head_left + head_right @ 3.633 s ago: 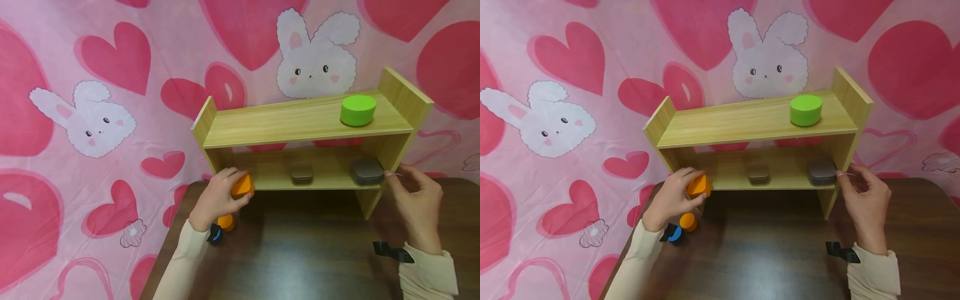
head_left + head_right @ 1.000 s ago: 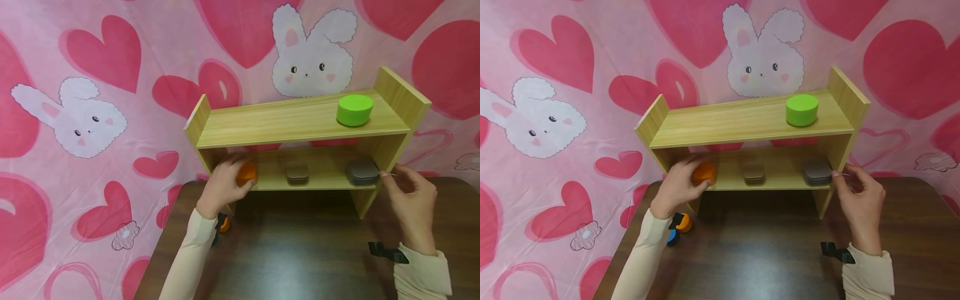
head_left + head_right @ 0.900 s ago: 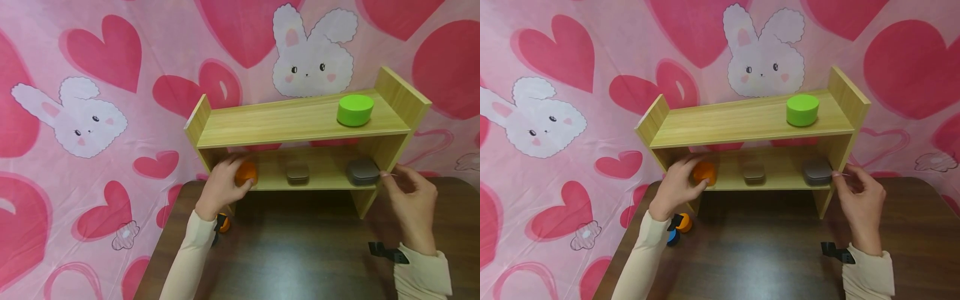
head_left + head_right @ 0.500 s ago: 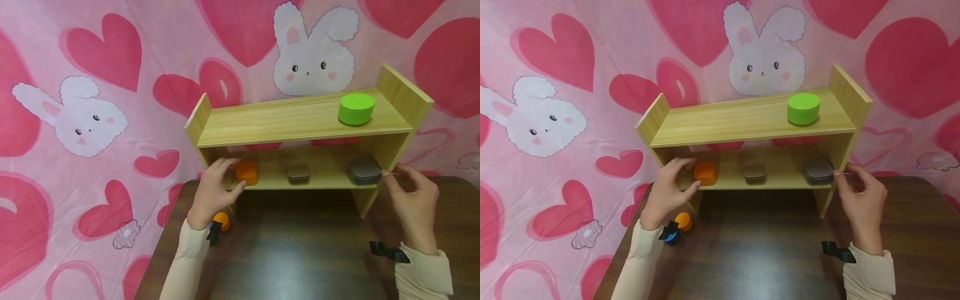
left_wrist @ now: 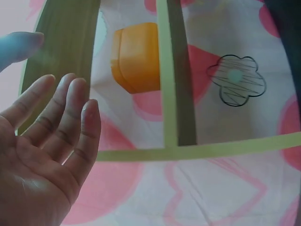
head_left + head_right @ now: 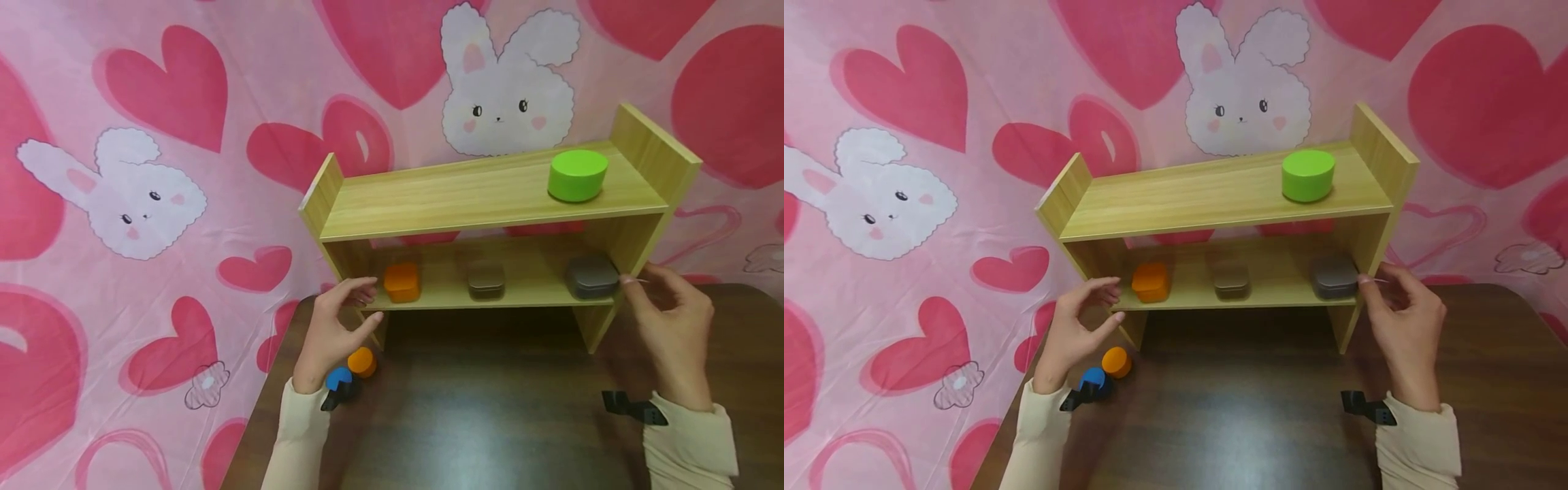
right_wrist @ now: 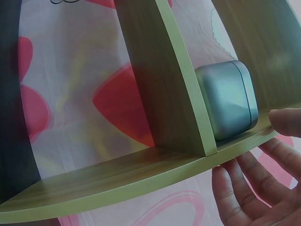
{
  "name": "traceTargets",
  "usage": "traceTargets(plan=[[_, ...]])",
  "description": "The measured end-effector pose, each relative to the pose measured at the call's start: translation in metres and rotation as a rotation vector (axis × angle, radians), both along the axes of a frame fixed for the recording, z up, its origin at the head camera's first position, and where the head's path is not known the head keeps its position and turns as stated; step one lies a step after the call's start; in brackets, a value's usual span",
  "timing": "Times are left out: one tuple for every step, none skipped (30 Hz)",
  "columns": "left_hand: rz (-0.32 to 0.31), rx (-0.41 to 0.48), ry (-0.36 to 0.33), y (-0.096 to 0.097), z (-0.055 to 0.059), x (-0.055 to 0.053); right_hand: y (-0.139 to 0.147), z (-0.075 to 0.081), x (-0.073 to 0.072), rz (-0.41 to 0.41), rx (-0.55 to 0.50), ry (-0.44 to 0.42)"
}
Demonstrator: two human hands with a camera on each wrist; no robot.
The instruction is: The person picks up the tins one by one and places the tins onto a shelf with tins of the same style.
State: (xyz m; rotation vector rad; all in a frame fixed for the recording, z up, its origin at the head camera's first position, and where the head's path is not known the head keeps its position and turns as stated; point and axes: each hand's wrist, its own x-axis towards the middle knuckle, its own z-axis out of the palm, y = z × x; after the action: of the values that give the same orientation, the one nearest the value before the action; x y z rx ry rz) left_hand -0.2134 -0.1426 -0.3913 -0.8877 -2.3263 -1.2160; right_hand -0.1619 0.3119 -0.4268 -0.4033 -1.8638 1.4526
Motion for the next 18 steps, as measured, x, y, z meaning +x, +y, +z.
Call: traceTargets(plan=[[-0.005,0.010,-0.013,-0.002,-0.002,0.001,0.000,0.000,0.000,0.000,0.003,0.001],[-0.008,0.018,-0.024,-0.004,-0.004,0.002,0.000,0.000,0.000,0.000,0.002,0.002],[-0.010,0.024,-0.034,-0.006,-0.007,0.002,0.000,0.001,0.000,-0.001,0.002,0.001],[-0.010,0.028,-0.042,-0.008,-0.009,0.003,0.000,0.001,0.000,0.000,-0.002,0.001],[-0.007,0.030,-0.050,-0.011,-0.011,0.004,0.000,0.001,0.000,-0.001,-0.001,0.000],[-0.005,0.032,-0.058,-0.013,-0.013,0.004,0.000,0.001,0.000,-0.001,-0.003,-0.002],[-0.004,0.035,-0.067,-0.016,-0.015,0.005,0.000,0.001,-0.001,0.000,-0.003,-0.004],[0.001,0.032,-0.076,-0.019,-0.017,0.006,0.000,0.001,-0.001,0.000,-0.002,-0.006],[0.009,0.026,-0.083,-0.022,-0.019,0.007,0.000,0.001,-0.001,-0.001,0.000,-0.008],[0.016,0.020,-0.088,-0.024,-0.021,0.008,0.000,0.001,-0.001,-0.001,-0.001,-0.009],[0.024,0.012,-0.095,-0.027,-0.023,0.009,0.000,0.001,-0.001,-0.003,0.002,-0.012],[0.030,0.005,-0.102,-0.030,-0.025,0.011,0.000,0.001,-0.001,-0.003,0.001,-0.014],[0.037,-0.003,-0.109,-0.033,-0.027,0.012,0.000,0.001,-0.001,-0.003,0.001,-0.016],[0.048,-0.013,-0.115,-0.035,-0.029,0.013,0.000,0.001,-0.001,-0.004,0.000,-0.018],[0.056,-0.020,-0.120,-0.038,-0.031,0.014,0.000,0.000,-0.001,-0.005,0.000,-0.020],[0.063,-0.027,-0.124,-0.041,-0.033,0.015,0.000,0.000,-0.001,-0.004,-0.001,-0.021],[0.071,-0.035,-0.129,-0.044,-0.035,0.015,0.000,0.000,-0.001,-0.003,-0.003,-0.022],[0.082,-0.044,-0.130,-0.046,-0.038,0.016,0.000,0.000,-0.001,-0.002,-0.003,-0.021]])
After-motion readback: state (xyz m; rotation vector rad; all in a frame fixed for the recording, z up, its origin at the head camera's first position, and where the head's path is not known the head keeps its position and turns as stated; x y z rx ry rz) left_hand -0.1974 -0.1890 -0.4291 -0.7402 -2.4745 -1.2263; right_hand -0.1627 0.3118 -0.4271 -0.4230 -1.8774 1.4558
